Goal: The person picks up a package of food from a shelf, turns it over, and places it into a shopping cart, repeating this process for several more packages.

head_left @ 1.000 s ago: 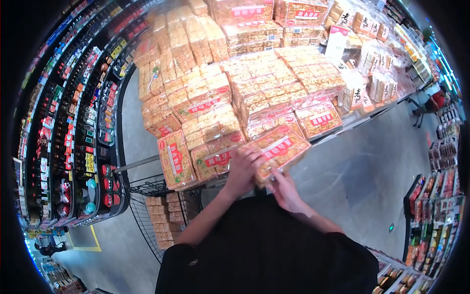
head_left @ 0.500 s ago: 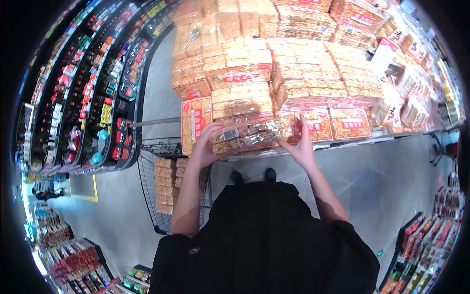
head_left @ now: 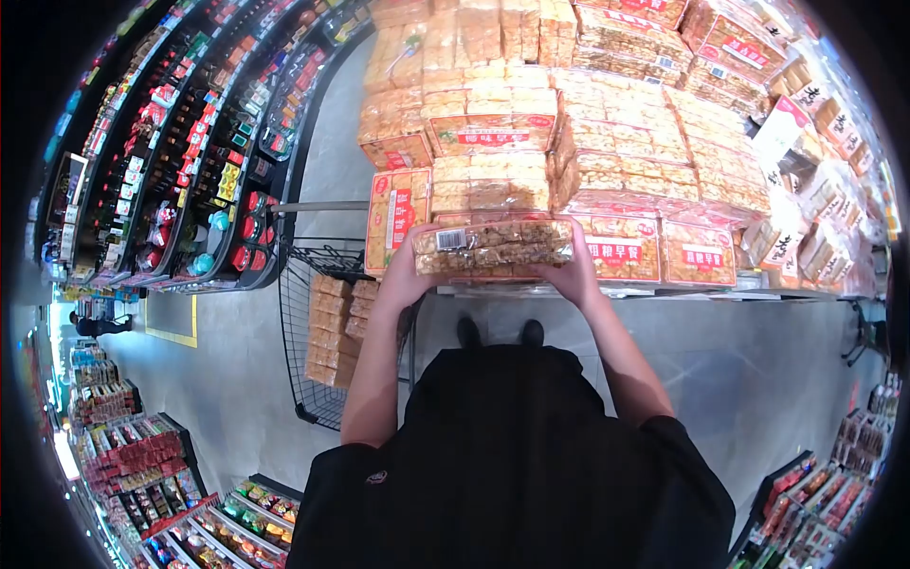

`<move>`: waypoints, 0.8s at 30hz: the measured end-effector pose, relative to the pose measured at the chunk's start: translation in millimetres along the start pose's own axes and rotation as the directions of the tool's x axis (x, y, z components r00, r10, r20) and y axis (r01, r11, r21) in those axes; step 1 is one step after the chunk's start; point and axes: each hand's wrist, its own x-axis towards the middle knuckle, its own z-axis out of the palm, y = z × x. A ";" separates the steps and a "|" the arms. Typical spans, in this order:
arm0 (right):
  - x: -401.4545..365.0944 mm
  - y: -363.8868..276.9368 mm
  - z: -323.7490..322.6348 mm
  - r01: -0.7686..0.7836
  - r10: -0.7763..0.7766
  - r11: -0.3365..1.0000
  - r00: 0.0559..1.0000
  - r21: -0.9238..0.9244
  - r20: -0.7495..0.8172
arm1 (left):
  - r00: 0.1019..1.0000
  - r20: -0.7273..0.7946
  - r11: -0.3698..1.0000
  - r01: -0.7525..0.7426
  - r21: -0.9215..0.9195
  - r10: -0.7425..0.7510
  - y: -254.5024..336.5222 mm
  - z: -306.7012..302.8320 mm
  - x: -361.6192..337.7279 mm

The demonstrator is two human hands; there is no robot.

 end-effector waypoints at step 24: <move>4.5 19.6 10.6 0.116 -0.112 0.992 0.991 0.055 -0.071 | 1.000 -0.023 0.999 0.010 0.033 -0.009 -7.8 1.2 2.3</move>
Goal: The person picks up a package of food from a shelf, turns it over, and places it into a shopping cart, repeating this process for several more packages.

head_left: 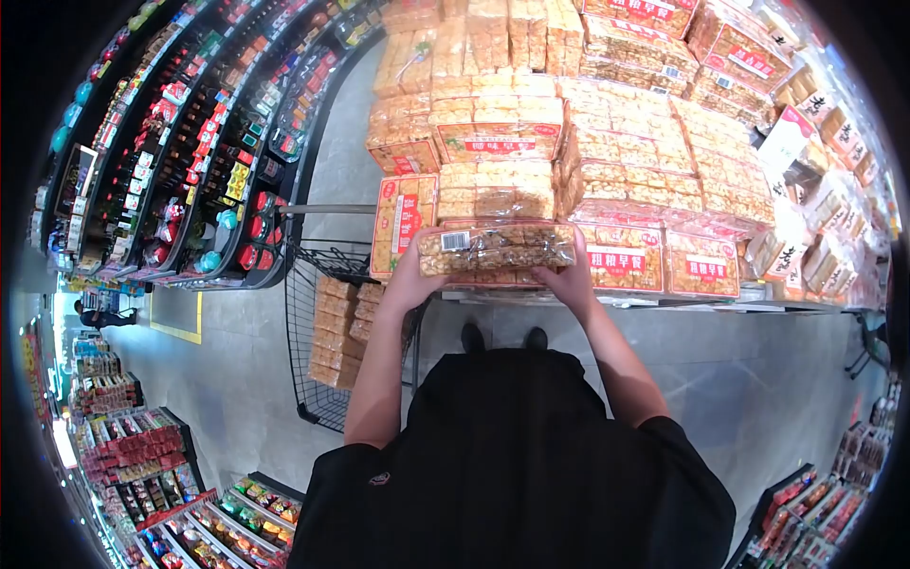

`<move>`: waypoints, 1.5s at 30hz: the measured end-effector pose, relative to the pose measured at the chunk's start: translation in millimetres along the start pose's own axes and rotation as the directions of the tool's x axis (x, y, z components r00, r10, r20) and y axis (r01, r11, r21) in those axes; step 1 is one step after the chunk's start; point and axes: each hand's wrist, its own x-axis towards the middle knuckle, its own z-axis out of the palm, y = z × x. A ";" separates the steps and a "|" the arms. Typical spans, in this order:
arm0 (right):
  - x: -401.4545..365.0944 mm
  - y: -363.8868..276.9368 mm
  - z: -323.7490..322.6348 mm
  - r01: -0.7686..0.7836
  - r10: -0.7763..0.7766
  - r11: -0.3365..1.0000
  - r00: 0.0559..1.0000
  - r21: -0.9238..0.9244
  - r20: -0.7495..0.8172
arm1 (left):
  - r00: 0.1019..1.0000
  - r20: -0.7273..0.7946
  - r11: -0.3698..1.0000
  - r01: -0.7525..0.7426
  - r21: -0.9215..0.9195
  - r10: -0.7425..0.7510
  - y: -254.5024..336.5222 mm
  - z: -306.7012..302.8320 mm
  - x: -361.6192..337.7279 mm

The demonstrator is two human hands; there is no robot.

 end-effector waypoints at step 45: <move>-12.8 26.0 9.0 -0.129 0.126 0.990 0.991 -0.063 -0.039 | 0.999 0.010 0.999 -0.038 -0.012 0.039 9.6 4.0 -1.3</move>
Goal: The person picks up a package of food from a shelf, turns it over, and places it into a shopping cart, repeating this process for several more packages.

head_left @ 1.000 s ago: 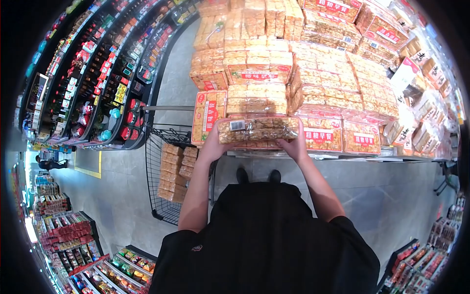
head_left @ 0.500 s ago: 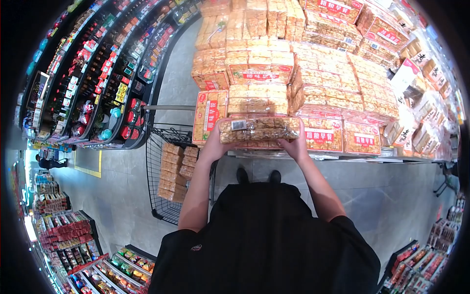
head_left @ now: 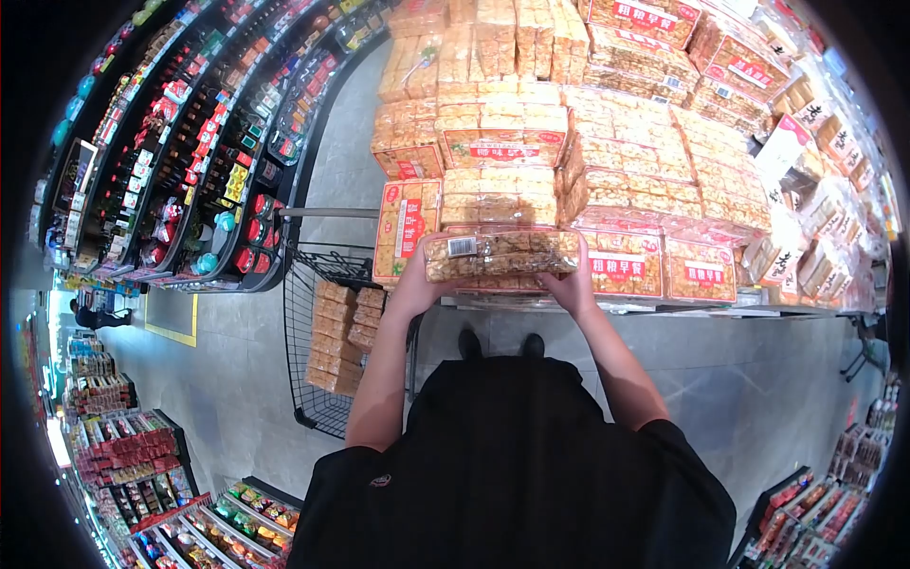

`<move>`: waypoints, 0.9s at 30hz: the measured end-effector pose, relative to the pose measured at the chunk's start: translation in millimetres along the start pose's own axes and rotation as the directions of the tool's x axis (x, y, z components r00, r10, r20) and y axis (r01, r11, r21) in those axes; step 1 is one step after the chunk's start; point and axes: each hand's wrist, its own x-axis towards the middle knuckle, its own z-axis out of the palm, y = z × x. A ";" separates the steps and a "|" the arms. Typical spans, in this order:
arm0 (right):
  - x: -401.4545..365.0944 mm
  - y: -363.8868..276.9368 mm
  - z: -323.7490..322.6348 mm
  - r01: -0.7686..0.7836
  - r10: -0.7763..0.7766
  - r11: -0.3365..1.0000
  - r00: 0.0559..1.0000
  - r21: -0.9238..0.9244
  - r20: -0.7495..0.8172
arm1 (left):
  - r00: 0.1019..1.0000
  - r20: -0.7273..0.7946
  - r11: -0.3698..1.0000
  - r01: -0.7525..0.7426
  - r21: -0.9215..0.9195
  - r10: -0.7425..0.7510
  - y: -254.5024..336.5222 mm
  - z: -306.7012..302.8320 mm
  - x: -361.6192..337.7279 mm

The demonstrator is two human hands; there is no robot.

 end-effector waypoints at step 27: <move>-13.0 -47.7 -11.2 -0.289 0.258 0.914 0.956 0.284 0.142 | 1.000 0.000 0.935 -0.012 -0.354 0.013 34.8 -7.1 -76.6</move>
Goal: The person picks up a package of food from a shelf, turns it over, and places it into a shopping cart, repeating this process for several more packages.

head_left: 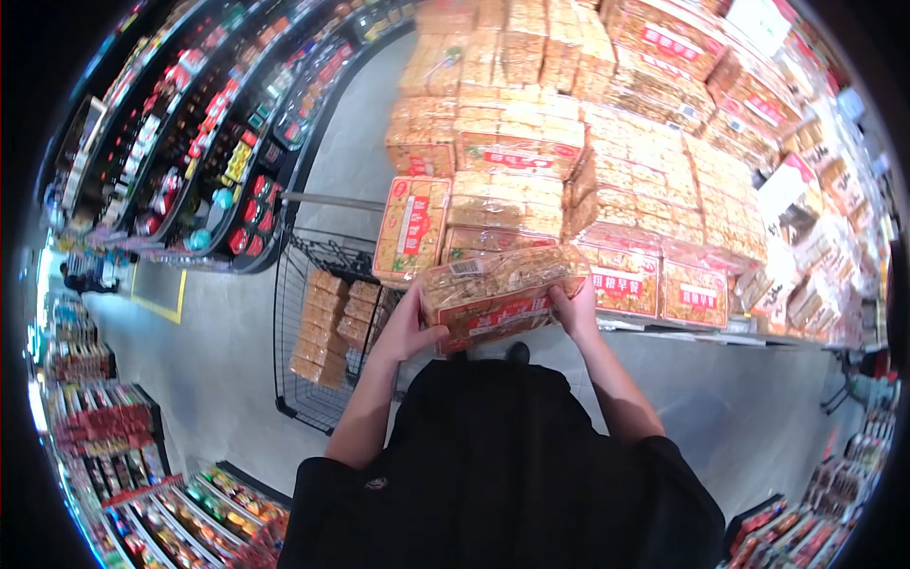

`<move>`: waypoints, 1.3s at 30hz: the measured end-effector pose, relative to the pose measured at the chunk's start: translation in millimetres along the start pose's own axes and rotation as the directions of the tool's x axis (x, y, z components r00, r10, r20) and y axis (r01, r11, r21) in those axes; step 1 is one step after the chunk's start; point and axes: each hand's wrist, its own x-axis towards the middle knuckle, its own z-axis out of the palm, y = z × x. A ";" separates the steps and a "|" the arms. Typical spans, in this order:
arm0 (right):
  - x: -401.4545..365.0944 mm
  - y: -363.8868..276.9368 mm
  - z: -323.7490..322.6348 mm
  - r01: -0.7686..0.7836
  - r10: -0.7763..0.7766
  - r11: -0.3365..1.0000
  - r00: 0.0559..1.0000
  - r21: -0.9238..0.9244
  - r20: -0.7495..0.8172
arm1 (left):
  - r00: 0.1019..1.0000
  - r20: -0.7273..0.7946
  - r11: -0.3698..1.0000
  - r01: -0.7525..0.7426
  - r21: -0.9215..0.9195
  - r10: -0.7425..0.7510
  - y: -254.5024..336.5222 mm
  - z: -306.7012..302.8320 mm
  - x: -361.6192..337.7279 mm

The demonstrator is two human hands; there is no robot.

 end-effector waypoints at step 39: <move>17.9 30.7 122.0 0.440 -0.211 0.410 0.898 -0.799 0.385 | -0.231 -0.862 0.506 0.729 -0.461 -0.452 -377.8 -232.7 -213.8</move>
